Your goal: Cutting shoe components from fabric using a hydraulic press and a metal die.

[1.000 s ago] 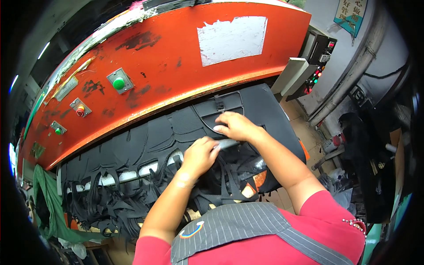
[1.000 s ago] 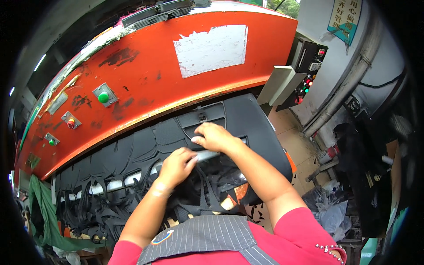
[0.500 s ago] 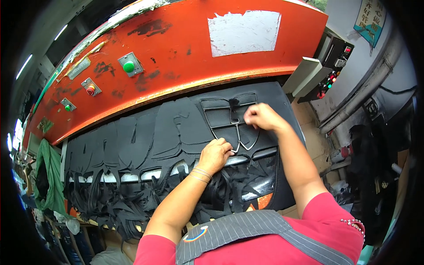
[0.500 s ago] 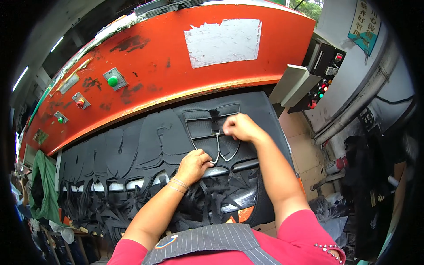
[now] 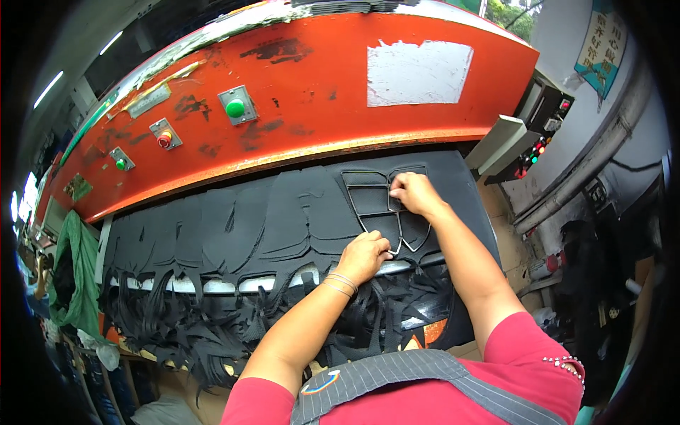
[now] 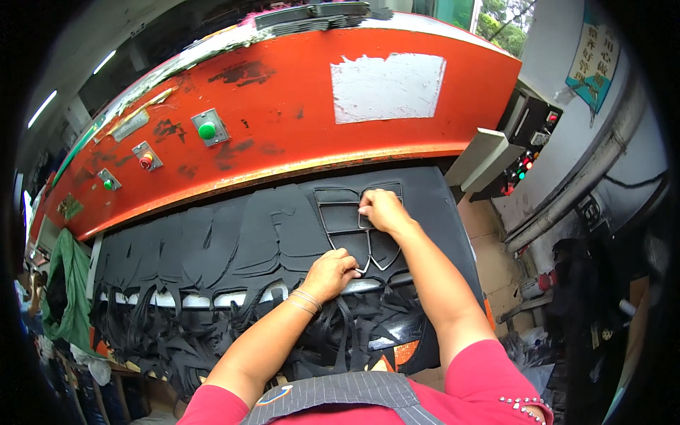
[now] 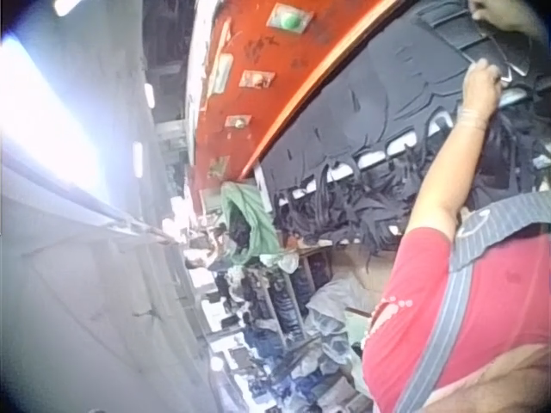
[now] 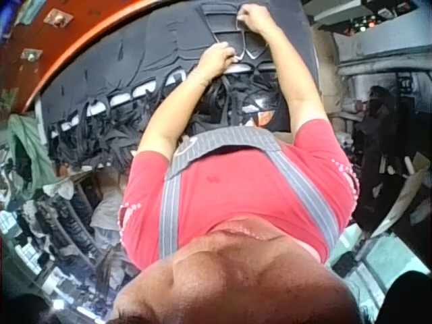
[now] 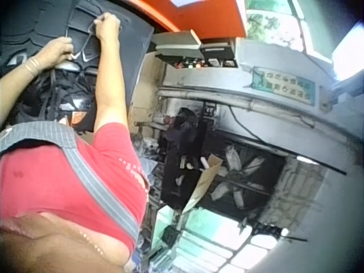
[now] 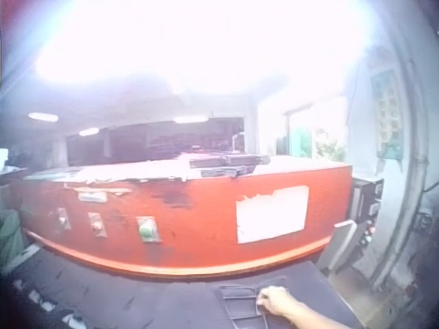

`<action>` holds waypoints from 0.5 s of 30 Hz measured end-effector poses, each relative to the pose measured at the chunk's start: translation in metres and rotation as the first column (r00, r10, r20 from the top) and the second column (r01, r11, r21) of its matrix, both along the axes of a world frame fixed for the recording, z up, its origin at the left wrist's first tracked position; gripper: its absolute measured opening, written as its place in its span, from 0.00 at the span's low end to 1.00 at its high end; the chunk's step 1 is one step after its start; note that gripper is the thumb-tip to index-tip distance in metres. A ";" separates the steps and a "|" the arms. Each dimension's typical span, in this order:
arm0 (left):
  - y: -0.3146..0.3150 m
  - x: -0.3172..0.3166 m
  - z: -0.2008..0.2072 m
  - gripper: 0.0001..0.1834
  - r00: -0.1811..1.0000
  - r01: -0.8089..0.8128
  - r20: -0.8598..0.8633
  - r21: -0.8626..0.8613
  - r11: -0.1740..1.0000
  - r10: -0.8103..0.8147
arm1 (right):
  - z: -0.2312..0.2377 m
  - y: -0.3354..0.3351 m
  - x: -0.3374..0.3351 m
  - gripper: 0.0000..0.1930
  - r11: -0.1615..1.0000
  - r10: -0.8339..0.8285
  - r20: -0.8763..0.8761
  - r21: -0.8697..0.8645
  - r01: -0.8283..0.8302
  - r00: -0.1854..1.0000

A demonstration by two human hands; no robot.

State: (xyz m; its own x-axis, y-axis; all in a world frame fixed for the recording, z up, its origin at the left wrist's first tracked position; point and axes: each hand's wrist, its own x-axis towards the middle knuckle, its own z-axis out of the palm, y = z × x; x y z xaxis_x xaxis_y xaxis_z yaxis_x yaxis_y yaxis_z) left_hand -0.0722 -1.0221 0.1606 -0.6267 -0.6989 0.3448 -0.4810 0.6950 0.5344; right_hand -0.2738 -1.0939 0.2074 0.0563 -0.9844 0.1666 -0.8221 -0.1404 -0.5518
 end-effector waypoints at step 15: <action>-0.004 -0.002 0.024 0.06 0.993 0.070 -0.096 0.035 0.997 -0.066 | 0.037 -0.022 0.058 0.48 0.710 0.479 -0.335 0.692 -0.133 0.811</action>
State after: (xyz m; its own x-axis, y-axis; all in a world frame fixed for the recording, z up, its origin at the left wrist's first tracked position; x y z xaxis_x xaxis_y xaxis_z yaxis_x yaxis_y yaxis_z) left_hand -0.0745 -1.0262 0.1847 -0.6391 -0.6695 0.3786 -0.3796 0.7026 0.6019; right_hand -0.2162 -1.1157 0.2441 0.2715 -0.7577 -0.5935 -0.9624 -0.2083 -0.1744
